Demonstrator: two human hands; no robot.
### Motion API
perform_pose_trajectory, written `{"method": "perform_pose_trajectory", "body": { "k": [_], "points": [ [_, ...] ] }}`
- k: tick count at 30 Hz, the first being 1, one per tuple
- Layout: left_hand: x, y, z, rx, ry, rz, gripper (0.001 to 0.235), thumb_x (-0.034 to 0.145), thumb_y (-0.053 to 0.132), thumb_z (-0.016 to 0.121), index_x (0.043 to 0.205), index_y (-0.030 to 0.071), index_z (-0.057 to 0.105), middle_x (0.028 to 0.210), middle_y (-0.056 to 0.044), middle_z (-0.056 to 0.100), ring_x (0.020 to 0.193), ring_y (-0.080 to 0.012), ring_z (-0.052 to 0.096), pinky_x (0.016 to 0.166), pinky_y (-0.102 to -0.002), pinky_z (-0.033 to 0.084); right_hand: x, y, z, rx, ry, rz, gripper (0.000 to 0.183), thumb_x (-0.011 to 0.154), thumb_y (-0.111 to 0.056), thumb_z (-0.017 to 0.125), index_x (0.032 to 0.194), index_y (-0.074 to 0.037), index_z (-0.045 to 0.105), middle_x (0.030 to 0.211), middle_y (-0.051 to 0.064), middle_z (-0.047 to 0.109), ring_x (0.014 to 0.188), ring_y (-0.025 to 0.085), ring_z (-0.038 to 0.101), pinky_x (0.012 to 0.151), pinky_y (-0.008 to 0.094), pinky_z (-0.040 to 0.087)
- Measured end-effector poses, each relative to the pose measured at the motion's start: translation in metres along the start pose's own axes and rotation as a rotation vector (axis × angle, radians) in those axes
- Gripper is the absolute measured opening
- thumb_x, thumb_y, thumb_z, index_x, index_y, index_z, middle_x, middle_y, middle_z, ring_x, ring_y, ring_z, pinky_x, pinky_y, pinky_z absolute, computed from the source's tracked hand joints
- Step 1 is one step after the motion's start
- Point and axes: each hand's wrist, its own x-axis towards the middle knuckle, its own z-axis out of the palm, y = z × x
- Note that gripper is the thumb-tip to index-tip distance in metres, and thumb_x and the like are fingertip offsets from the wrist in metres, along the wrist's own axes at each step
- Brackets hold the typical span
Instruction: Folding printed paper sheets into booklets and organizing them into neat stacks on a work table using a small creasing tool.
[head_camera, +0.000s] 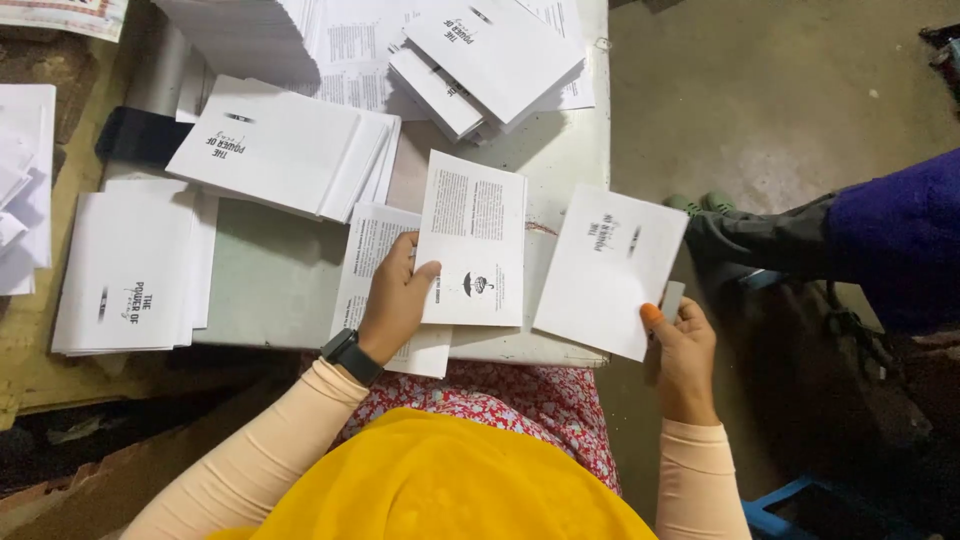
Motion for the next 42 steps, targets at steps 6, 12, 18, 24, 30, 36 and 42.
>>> {"method": "perform_pose_trajectory", "body": {
  "k": [6, 12, 18, 24, 30, 36, 42],
  "points": [
    [0.015, -0.035, 0.034, -0.224, 0.004, 0.121, 0.036, 0.091, 0.000, 0.057, 0.126, 0.000, 0.048, 0.113, -0.028, 0.065, 0.112, -0.0331, 0.060, 0.094, -0.049, 0.048, 0.013, -0.002, -0.026, -0.140, -0.044, -0.057, 0.030, 0.086, -0.018, 0.076, 0.108, -0.009, 0.057, 0.079, -0.004, 0.061, 0.063, 0.007, 0.058, 0.058, 0.022, 0.053],
    [-0.006, 0.003, 0.081, -0.358, -0.197, 0.052, 0.041, 0.093, 0.001, 0.054, 0.133, -0.002, 0.045, 0.122, -0.028, 0.060, 0.116, -0.0367, 0.059, 0.099, -0.050, 0.046, -0.015, -0.027, 0.007, -0.082, -0.097, -0.023, 0.027, 0.090, -0.017, 0.070, 0.109, -0.007, 0.055, 0.069, 0.001, 0.057, 0.043, 0.014, 0.058, 0.038, 0.025, 0.052],
    [-0.001, 0.005, 0.088, -0.177, -0.323, -0.068, 0.052, 0.090, 0.011, 0.054, 0.139, 0.007, 0.040, 0.120, -0.024, 0.063, 0.113, -0.0340, 0.061, 0.094, -0.047, 0.051, 0.003, -0.007, 0.005, -0.197, -0.044, -0.058, 0.026, 0.085, -0.009, 0.075, 0.106, -0.006, 0.060, 0.080, 0.001, 0.064, 0.066, 0.010, 0.062, 0.063, 0.025, 0.055],
    [-0.018, -0.001, 0.042, 0.094, -0.209, 0.167, 0.062, 0.083, 0.006, 0.060, 0.140, -0.004, 0.038, 0.108, -0.029, 0.061, 0.095, -0.0427, 0.065, 0.080, -0.050, 0.056, -0.015, -0.011, 0.017, -0.301, -0.010, -0.039, 0.022, 0.087, -0.007, 0.074, 0.104, -0.006, 0.060, 0.081, 0.002, 0.059, 0.070, 0.009, 0.058, 0.068, 0.023, 0.053],
    [-0.033, -0.010, -0.018, 0.231, -0.091, 0.199, 0.043, 0.085, -0.001, 0.061, 0.127, 0.002, 0.056, 0.105, -0.016, 0.060, 0.093, -0.0280, 0.066, 0.079, -0.034, 0.058, -0.023, -0.021, 0.029, -0.428, -0.001, -0.035, 0.020, 0.085, -0.006, 0.075, 0.102, -0.009, 0.063, 0.083, 0.000, 0.058, 0.074, 0.010, 0.055, 0.067, 0.023, 0.048],
    [-0.051, -0.030, -0.056, 0.287, 0.067, 0.190, 0.045, 0.080, -0.002, 0.069, 0.124, 0.001, 0.060, 0.105, -0.016, 0.062, 0.094, -0.0331, 0.068, 0.077, -0.038, 0.059, -0.012, -0.009, 0.008, -0.592, 0.020, -0.062, 0.027, 0.086, -0.020, 0.079, 0.106, -0.010, 0.063, 0.084, 0.003, 0.058, 0.076, 0.014, 0.053, 0.066, 0.031, 0.048],
    [-0.066, -0.063, -0.078, 0.252, 0.258, 0.179, 0.038, 0.079, 0.000, 0.066, 0.116, 0.006, 0.064, 0.102, -0.006, 0.059, 0.087, -0.0184, 0.063, 0.078, -0.028, 0.053, -0.038, -0.022, 0.032, -0.728, -0.034, -0.312, 0.018, 0.095, -0.006, 0.064, 0.113, -0.010, 0.061, 0.096, 0.001, 0.058, 0.081, 0.009, 0.049, 0.070, 0.023, 0.039]
  ]
}}
